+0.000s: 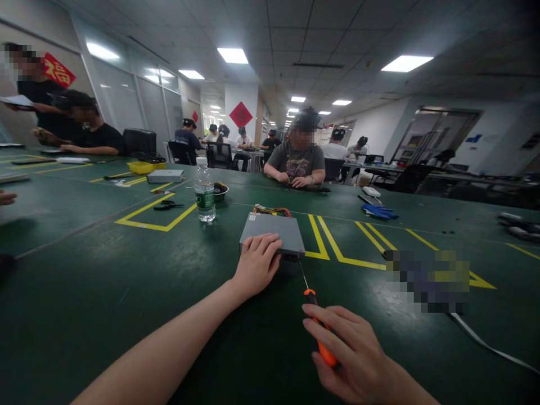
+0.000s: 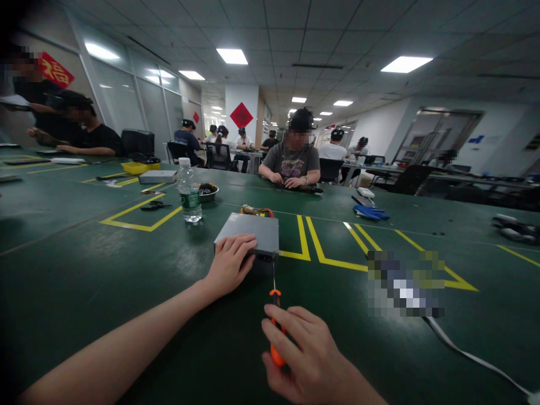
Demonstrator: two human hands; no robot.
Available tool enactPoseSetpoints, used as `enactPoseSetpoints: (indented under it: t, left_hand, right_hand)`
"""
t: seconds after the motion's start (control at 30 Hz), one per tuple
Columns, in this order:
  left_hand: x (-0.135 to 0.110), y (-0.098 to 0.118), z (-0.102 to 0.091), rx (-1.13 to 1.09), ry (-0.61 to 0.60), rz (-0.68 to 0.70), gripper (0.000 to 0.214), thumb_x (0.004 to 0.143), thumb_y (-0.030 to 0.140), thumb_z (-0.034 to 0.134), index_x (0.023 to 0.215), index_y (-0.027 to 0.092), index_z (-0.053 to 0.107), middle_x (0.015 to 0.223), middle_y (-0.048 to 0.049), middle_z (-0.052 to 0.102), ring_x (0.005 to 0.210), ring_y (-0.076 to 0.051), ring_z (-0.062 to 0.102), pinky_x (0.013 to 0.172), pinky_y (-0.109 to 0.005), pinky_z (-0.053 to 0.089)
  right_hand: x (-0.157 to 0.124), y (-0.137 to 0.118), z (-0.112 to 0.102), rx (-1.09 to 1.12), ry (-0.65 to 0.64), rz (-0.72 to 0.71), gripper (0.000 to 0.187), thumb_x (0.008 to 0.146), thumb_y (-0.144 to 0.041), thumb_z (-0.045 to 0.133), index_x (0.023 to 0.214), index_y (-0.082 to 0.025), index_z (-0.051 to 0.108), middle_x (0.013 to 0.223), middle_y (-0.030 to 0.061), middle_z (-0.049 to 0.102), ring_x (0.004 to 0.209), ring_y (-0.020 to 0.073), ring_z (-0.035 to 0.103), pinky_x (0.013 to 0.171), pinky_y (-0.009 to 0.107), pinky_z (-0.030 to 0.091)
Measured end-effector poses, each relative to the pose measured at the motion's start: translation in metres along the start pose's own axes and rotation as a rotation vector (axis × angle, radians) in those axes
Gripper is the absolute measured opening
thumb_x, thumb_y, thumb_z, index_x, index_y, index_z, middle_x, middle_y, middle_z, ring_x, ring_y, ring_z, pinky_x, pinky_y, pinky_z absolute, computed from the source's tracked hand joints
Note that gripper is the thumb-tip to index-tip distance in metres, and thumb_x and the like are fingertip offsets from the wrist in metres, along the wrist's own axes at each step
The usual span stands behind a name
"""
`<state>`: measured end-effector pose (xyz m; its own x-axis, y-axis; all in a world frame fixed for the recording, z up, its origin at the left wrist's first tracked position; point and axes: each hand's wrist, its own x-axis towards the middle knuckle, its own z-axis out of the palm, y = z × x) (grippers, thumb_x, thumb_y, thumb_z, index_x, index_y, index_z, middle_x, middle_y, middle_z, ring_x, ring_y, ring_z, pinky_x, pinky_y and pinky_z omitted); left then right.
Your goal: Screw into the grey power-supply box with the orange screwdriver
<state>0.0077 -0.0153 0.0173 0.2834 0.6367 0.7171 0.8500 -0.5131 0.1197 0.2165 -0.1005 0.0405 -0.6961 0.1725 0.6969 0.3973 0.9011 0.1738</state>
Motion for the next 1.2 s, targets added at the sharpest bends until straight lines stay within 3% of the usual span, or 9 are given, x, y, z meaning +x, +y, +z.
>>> enactPoseSetpoints:
  t: [0.17,0.37,0.63,0.8,0.93,1.1,1.2]
  left_hand:
    - [0.0,0.0,0.0,-0.006,-0.006,-0.005,0.027,0.088,0.026,0.046,0.114,0.024,0.052,0.126,-0.0033,0.055,0.117,-0.021,0.045,0.097,-0.04,0.03]
    - [0.0,0.0,-0.002,-0.006,-0.002,0.005,0.027,0.088,0.026,0.046,0.114,0.023,0.051,0.125,-0.0034,0.055,0.117,-0.02,0.045,0.096,-0.039,0.03]
    - [0.0,0.001,-0.003,-0.001,-0.01,0.002,0.026,0.088,0.026,0.045,0.114,0.024,0.052,0.125,-0.0035,0.055,0.117,-0.02,0.045,0.096,-0.039,0.031]
    - [0.0,0.001,-0.003,0.005,0.0,0.008,0.026,0.087,0.026,0.046,0.113,0.024,0.053,0.124,-0.0038,0.056,0.117,-0.02,0.046,0.096,-0.039,0.031]
    - [0.0,0.0,-0.002,0.003,-0.011,0.007,0.026,0.088,0.026,0.045,0.113,0.024,0.052,0.125,-0.0033,0.055,0.117,-0.02,0.045,0.097,-0.039,0.03]
    - [0.0,0.0,-0.001,0.0,-0.012,0.002,0.026,0.088,0.026,0.046,0.113,0.023,0.051,0.125,-0.0034,0.055,0.117,-0.02,0.045,0.097,-0.039,0.03]
    - [0.0,0.0,-0.001,0.002,-0.01,0.0,0.026,0.087,0.026,0.046,0.113,0.024,0.052,0.125,-0.0036,0.055,0.117,-0.021,0.045,0.096,-0.039,0.031]
  right_hand:
    - [-0.004,0.001,0.0,0.028,-0.016,0.005,0.026,0.079,-0.014,0.045,0.101,-0.008,0.057,0.097,0.0175,0.066,0.086,0.0202,0.064,0.069,0.03,0.054]
    - [-0.005,0.0,0.001,0.067,-0.138,0.046,0.035,0.085,-0.026,0.042,0.113,-0.009,0.053,0.109,0.0193,0.061,0.095,0.0238,0.062,0.073,0.034,0.053]
    - [0.001,-0.003,0.002,0.061,-0.081,0.101,0.02,0.087,-0.032,0.045,0.092,-0.014,0.052,0.096,0.0163,0.067,0.076,0.0202,0.065,0.063,0.032,0.052]
    - [0.006,-0.006,-0.006,0.03,-0.328,0.14,0.039,0.086,-0.046,0.051,0.115,-0.019,0.056,0.114,0.0157,0.06,0.09,0.0247,0.064,0.068,0.033,0.053]
    - [0.008,-0.008,-0.008,0.062,-0.437,0.163,0.038,0.085,-0.042,0.055,0.117,-0.021,0.056,0.119,0.0139,0.057,0.09,0.023,0.064,0.07,0.032,0.053]
    - [0.003,-0.009,0.002,0.067,-0.317,0.132,0.029,0.087,-0.039,0.051,0.101,-0.014,0.059,0.109,0.0136,0.064,0.076,0.02,0.064,0.067,0.033,0.051]
    - [0.001,-0.008,0.002,0.071,-0.236,0.156,0.028,0.089,-0.04,0.048,0.093,-0.014,0.057,0.104,0.014,0.065,0.082,0.0201,0.064,0.071,0.032,0.051]
